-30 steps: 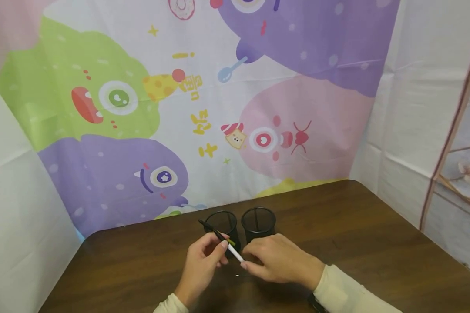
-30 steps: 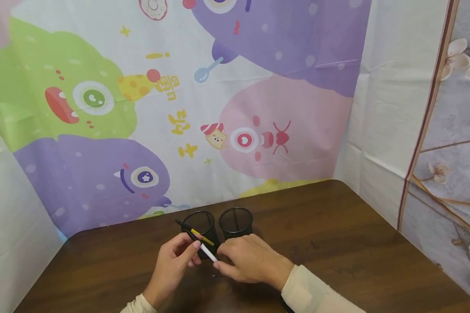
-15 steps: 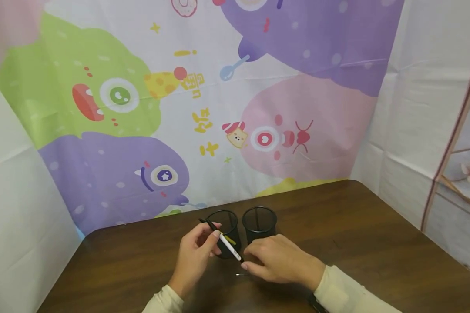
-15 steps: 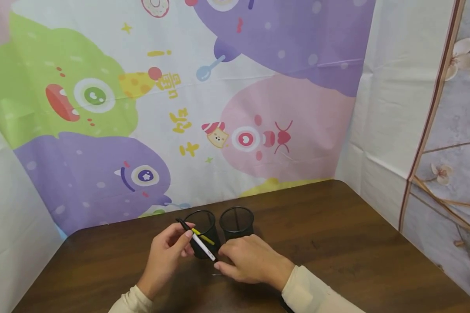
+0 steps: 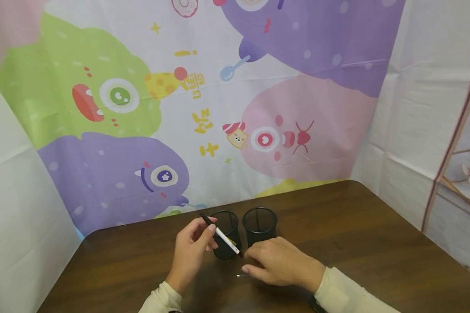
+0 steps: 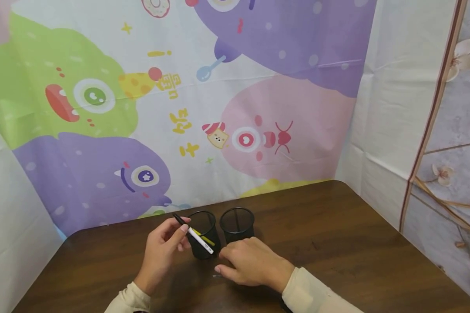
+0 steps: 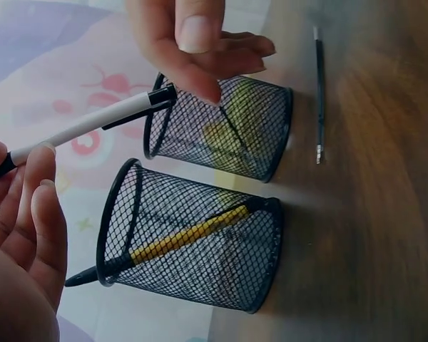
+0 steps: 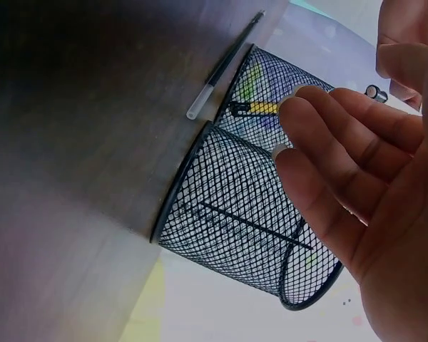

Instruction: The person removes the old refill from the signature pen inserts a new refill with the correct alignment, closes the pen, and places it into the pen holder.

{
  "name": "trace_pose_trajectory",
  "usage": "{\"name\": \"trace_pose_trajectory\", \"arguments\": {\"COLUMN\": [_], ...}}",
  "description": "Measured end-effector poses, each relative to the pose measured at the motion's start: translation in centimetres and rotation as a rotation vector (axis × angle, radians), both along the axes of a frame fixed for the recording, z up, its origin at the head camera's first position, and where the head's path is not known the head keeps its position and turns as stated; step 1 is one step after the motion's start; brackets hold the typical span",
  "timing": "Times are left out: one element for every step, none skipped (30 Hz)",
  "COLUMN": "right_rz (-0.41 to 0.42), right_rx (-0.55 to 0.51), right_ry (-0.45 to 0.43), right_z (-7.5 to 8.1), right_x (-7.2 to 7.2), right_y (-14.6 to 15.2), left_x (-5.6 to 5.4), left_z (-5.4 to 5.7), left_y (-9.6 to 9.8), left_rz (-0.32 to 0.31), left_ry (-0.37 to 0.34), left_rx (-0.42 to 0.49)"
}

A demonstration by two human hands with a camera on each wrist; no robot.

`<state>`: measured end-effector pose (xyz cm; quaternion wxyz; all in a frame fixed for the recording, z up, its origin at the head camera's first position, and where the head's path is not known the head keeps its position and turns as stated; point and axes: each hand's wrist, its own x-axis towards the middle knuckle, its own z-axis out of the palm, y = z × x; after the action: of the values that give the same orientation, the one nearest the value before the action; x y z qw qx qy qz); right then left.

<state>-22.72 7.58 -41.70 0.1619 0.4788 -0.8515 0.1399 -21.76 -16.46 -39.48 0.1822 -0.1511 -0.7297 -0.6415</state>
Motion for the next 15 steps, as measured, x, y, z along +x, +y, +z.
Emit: {"name": "trace_pose_trajectory", "arguments": {"right_rz": [-0.003, -0.005, -0.005, -0.006, -0.006, -0.004, -0.003, -0.001, 0.000, 0.000, 0.000, -0.003, -0.005, -0.006, -0.007], "right_rx": [0.006, 0.011, 0.015, 0.020, 0.024, 0.027, 0.030, 0.032, 0.034, 0.035, 0.035, 0.037, 0.039, 0.042, 0.045], "right_ry": [0.004, 0.008, 0.009, 0.010, 0.007, 0.002, -0.004, -0.011, -0.018, -0.023, -0.032, -0.035, -0.037, -0.040, -0.041], "right_z": [0.00, -0.01, -0.02, -0.03, -0.03, -0.03, -0.01, 0.01, 0.04, 0.07, 0.10, 0.13, 0.16, 0.19, 0.21], "right_x": [0.01, 0.02, 0.02, 0.03, 0.03, 0.04, 0.05, 0.05, 0.06, 0.08, 0.10, 0.13, 0.15, 0.17, 0.19], "right_y": [0.00, -0.02, -0.03, -0.06, -0.09, -0.12, -0.16, -0.20, -0.24, -0.26, -0.27, -0.27, -0.27, -0.28, -0.28], "left_x": [-0.05, -0.10, -0.15, -0.19, -0.24, -0.29, -0.34, -0.41, -0.48, -0.56, -0.64, -0.72, -0.81, -0.89, -0.98], "left_z": [0.10, 0.17, 0.24, 0.30, 0.37, 0.44, 0.51, 0.56, 0.63, 0.70, 0.78, 0.85, 0.92, 0.99, 1.05], "left_y": [0.02, 0.03, 0.05, 0.06, 0.07, 0.08, 0.06, 0.03, 0.00, -0.03, -0.05, -0.09, -0.13, -0.17, -0.22], "left_rz": [0.005, 0.009, 0.013, 0.019, 0.025, 0.031, 0.038, 0.044, 0.047, 0.051, 0.053, 0.055, 0.059, 0.062, 0.065], "left_ry": [0.000, -0.001, 0.000, 0.002, 0.001, 0.001, 0.000, -0.002, -0.003, -0.008, -0.011, -0.014, -0.015, -0.015, -0.015], "left_rx": [-0.001, 0.001, 0.002, 0.003, 0.006, 0.011, 0.018, 0.027, 0.037, 0.046, 0.052, 0.058, 0.063, 0.066, 0.069]}}
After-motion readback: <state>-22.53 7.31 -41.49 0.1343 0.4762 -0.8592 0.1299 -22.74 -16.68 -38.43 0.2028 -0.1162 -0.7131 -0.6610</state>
